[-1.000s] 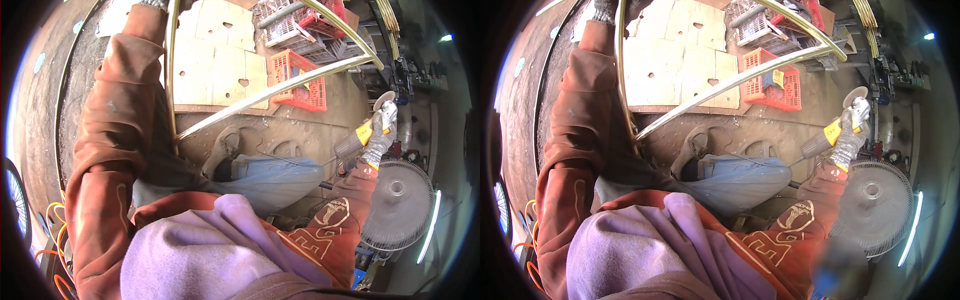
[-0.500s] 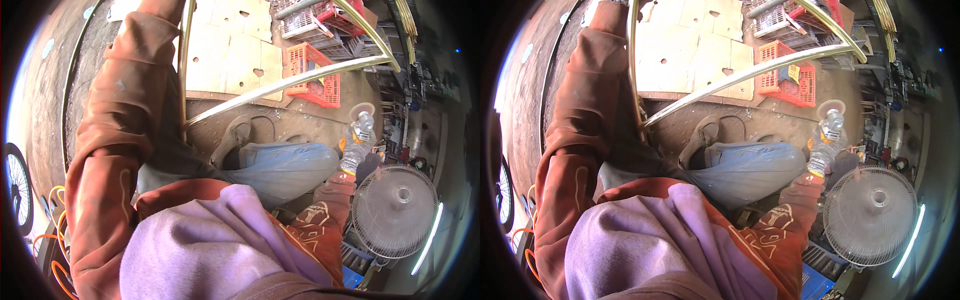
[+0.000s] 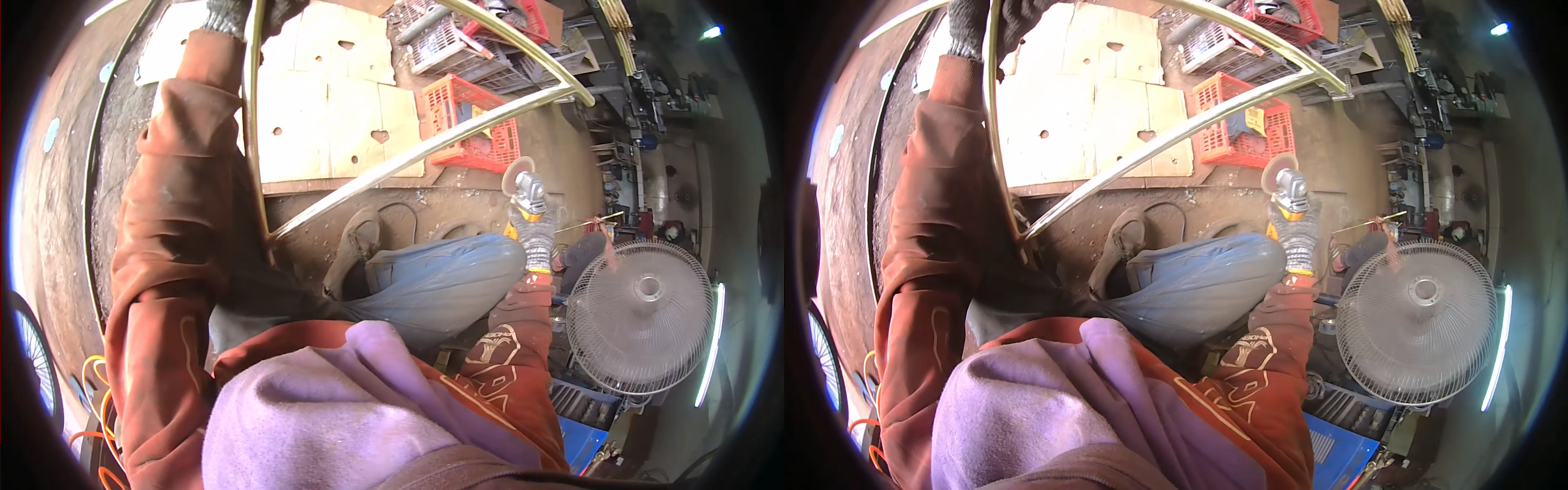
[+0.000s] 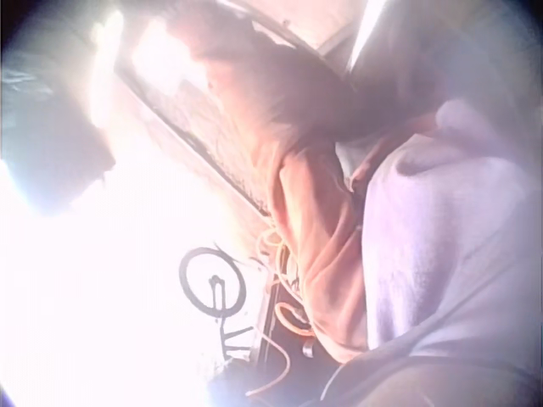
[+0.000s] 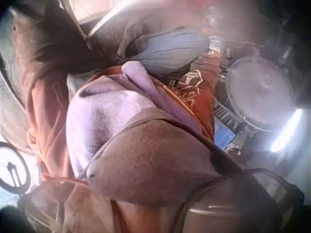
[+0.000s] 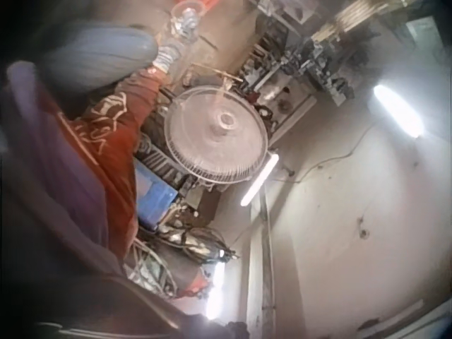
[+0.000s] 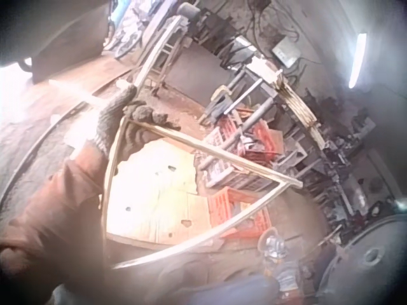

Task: The person holds a metal tubing structure and uses a power grinder to smooth its surface, rotating and moving the tubing to reach different areas.

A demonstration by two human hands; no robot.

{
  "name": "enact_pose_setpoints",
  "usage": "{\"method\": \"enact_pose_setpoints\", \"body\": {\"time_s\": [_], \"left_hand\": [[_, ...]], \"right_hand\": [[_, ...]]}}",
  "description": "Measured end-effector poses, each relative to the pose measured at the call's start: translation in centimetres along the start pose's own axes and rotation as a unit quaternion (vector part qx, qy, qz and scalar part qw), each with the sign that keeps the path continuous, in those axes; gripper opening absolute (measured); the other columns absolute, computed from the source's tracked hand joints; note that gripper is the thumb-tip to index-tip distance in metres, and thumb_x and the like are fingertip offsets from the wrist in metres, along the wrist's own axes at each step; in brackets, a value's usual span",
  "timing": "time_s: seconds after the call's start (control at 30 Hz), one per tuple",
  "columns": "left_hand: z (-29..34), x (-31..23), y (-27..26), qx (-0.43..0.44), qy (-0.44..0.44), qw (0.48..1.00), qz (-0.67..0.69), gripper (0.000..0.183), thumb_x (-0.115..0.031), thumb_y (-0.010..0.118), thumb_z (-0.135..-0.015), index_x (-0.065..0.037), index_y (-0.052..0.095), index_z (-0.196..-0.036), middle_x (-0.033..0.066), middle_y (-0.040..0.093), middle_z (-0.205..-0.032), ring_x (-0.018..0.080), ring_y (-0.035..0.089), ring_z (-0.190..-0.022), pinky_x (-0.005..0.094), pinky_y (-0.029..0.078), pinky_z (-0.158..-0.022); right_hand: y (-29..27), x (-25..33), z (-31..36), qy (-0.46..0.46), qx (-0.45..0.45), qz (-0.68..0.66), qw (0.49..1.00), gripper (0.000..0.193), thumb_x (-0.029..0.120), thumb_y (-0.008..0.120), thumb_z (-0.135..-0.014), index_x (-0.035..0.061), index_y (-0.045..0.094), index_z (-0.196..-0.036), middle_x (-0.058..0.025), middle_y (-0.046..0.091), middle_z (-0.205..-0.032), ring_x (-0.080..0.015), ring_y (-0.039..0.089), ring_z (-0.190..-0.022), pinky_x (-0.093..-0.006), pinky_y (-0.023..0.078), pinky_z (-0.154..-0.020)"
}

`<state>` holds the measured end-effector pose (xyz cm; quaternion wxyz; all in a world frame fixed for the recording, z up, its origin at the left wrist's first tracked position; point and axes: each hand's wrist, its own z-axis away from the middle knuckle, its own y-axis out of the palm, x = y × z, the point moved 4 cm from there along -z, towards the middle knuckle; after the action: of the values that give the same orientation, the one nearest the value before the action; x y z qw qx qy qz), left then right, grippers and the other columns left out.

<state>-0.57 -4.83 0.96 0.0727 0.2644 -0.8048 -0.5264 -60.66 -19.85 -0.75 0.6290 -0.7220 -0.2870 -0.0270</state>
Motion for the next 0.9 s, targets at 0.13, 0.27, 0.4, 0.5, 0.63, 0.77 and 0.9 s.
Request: {"method": "enact_pose_setpoints", "body": {"time_s": [0.13,0.27,0.4,0.5,0.63,0.77,0.9], "left_hand": [[0.8,0.8,1.3,-0.010,-0.020,0.999,0.038,0.046,-0.035,0.059,-0.103,-0.002,0.063,-0.071,0.0150,0.065,-0.068,0.0399,0.071,-0.086,0.0534,0.064,-0.082],[0.6,0.9,2.3,0.016,-0.030,0.997,0.068,0.046,-0.036,0.059,-0.103,-0.003,0.062,-0.071,0.0159,0.064,-0.068,0.0392,0.071,-0.088,0.0541,0.064,-0.084],[-0.2,-1.6,-2.9,0.068,-0.031,0.996,-0.045,0.036,-0.038,0.059,-0.103,-0.002,0.061,-0.103,0.0181,0.066,-0.111,0.0355,0.066,-0.114,0.0488,0.060,-0.096],[-0.4,0.2,0.3,0.044,-0.076,0.984,-0.155,0.049,-0.046,0.051,-0.106,0.002,0.058,-0.105,0.0260,0.063,-0.120,0.0423,0.062,-0.124,0.0586,0.058,-0.099],[0.1,2.2,-2.3,-0.116,-0.203,0.945,-0.230,0.031,-0.033,0.070,-0.097,-0.005,0.062,-0.107,0.0104,0.065,-0.089,0.0219,0.063,-0.070,0.0353,0.058,-0.070],[-0.6,2.8,-5.3,-0.055,-0.145,0.944,-0.291,0.035,-0.038,0.071,-0.097,-0.004,0.064,-0.102,0.0104,0.065,-0.105,0.0207,0.063,-0.088,0.0353,0.055,-0.088],[-1.5,0.5,-2.6,0.227,-0.187,0.955,-0.043,0.037,-0.040,0.064,-0.102,-0.003,0.063,-0.107,0.0061,0.060,-0.093,0.0208,0.057,-0.078,0.0422,0.054,-0.086]], "right_hand": [[0.6,1.4,1.5,0.106,0.005,0.067,0.992,0.083,0.020,0.096,-0.068,0.0006,0.046,-0.130,-0.0140,0.065,-0.120,-0.0243,0.065,-0.109,-0.0398,0.052,-0.098],[-0.1,-0.8,1.1,0.108,0.000,0.004,0.994,0.080,0.023,0.095,-0.068,0.0028,0.050,-0.131,-0.0131,0.065,-0.118,-0.0238,0.067,-0.102,-0.0397,0.054,-0.094],[0.2,-0.2,0.7,0.039,-0.051,0.061,0.996,0.083,0.024,0.096,-0.066,0.0043,0.048,-0.131,-0.0130,0.064,-0.119,-0.0241,0.065,-0.107,-0.0397,0.053,-0.094],[0.5,-0.5,1.0,0.069,-0.020,0.038,0.997,0.084,0.025,0.096,-0.067,0.0048,0.046,-0.130,-0.0122,0.063,-0.118,-0.0240,0.064,-0.107,-0.0406,0.053,-0.095],[0.6,-1.5,0.8,0.018,-0.032,0.017,0.999,0.083,0.025,0.096,-0.066,0.0047,0.047,-0.130,-0.0120,0.063,-0.118,-0.0227,0.064,-0.107,-0.0403,0.052,-0.096],[1.3,-2.1,0.5,-0.001,-0.014,-0.035,0.999,0.083,0.026,0.096,-0.066,0.0040,0.048,-0.130,-0.0113,0.062,-0.119,-0.0219,0.063,-0.108,-0.0398,0.052,-0.095],[1.3,-0.7,0.8,-0.007,-0.016,-0.041,0.999,0.085,0.027,0.096,-0.066,0.0037,0.048,-0.132,-0.0119,0.061,-0.121,-0.0218,0.061,-0.109,-0.0391,0.051,-0.096]]}}
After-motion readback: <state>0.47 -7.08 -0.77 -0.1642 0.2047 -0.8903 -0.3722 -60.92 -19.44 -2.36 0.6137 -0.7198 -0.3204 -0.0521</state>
